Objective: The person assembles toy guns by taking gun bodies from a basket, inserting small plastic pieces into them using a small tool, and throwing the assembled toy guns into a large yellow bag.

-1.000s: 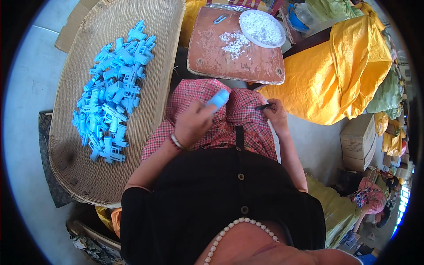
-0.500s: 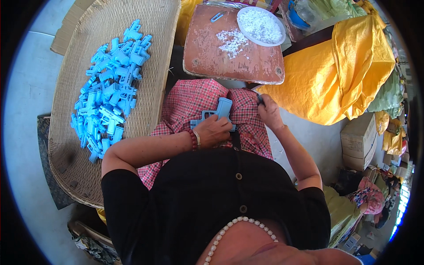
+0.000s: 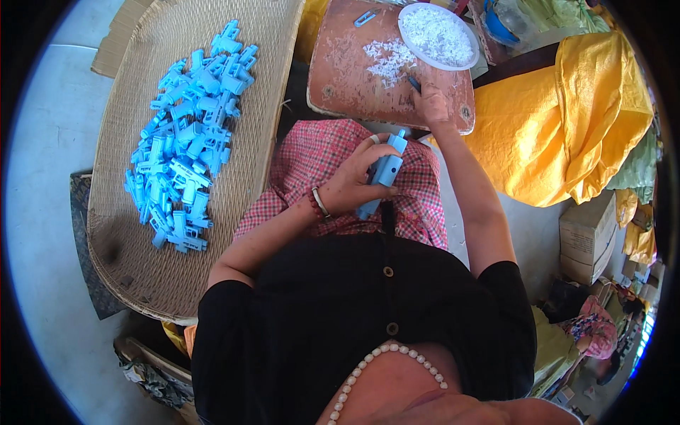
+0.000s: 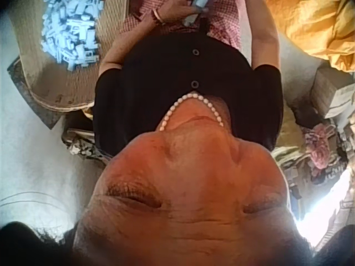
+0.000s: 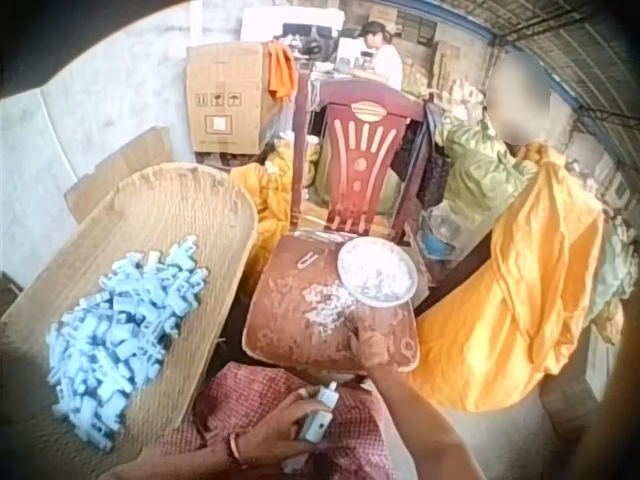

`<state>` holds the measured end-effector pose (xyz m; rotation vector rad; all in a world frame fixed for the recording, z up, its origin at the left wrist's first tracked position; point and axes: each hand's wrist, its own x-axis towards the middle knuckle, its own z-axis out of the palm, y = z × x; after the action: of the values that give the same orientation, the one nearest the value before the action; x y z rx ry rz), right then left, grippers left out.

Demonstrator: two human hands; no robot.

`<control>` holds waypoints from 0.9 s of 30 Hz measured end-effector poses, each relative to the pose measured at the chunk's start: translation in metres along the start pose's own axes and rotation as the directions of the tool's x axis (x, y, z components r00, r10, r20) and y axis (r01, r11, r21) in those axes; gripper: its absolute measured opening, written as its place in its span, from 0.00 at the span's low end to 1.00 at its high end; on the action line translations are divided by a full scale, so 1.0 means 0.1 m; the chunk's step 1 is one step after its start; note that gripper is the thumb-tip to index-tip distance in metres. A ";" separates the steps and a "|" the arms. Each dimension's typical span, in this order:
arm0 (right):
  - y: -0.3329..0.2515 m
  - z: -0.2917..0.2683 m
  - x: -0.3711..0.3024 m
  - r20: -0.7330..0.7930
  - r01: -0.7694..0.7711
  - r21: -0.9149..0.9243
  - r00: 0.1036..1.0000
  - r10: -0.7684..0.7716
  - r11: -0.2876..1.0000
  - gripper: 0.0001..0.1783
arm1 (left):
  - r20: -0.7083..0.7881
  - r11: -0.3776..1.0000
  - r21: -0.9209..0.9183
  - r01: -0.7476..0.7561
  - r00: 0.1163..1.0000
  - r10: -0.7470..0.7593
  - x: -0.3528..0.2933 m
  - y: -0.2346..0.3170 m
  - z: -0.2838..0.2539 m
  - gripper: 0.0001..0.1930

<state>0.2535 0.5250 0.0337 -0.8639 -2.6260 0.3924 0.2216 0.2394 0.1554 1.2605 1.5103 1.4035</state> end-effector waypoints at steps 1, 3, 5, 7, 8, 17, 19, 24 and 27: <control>-0.02 -0.05 -0.05 0.008 0.013 -0.006 1.000 -0.013 1.000 0.17 | -0.016 0.999 -0.001 -0.035 0.999 0.035 -0.05 -0.07 0.07 0.31; -0.02 -0.23 -0.23 0.048 -0.039 0.217 0.998 0.029 0.975 0.15 | -0.029 0.999 0.034 0.018 0.999 -0.017 -0.17 -0.31 0.22 0.31; -0.18 -0.55 -0.53 0.237 -0.288 0.647 0.956 0.173 0.706 0.13 | -0.054 0.994 0.107 -0.006 0.998 0.012 -0.18 -0.45 0.31 0.31; -0.41 -0.93 -0.92 0.390 -0.434 0.716 0.898 0.203 0.547 0.11 | -0.037 0.997 0.078 -0.007 0.999 0.010 -0.17 -0.47 0.31 0.31; -0.52 -1.08 -1.09 0.519 -0.552 0.750 0.833 0.192 0.364 0.09 | -0.027 0.998 0.068 -0.020 0.999 0.022 -0.16 -0.45 0.31 0.30; -0.97 -1.53 -1.77 0.695 -0.694 0.718 0.718 0.023 -0.047 0.08 | 0.032 0.998 0.056 -0.035 0.999 0.033 -0.20 -0.44 0.36 0.30; -0.96 -1.51 -1.80 0.684 -0.684 0.729 0.727 0.055 -0.026 0.08 | 0.038 0.999 0.050 -0.002 0.999 0.000 -0.22 -0.42 0.38 0.29; -0.95 -1.46 -1.75 0.745 -0.746 0.664 0.657 0.111 -0.043 0.06 | -0.008 0.999 0.034 -0.038 0.999 0.038 -0.21 -0.48 0.40 0.30; -0.98 -1.46 -1.70 0.777 -0.777 0.626 0.615 0.133 -0.060 0.07 | 0.003 1.000 -0.002 -0.023 1.000 0.023 -0.20 -0.49 0.39 0.31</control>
<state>0.3902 0.3666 0.1608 -1.1787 -1.3570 2.5294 0.2551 0.2343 0.0992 1.2824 1.4968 1.4174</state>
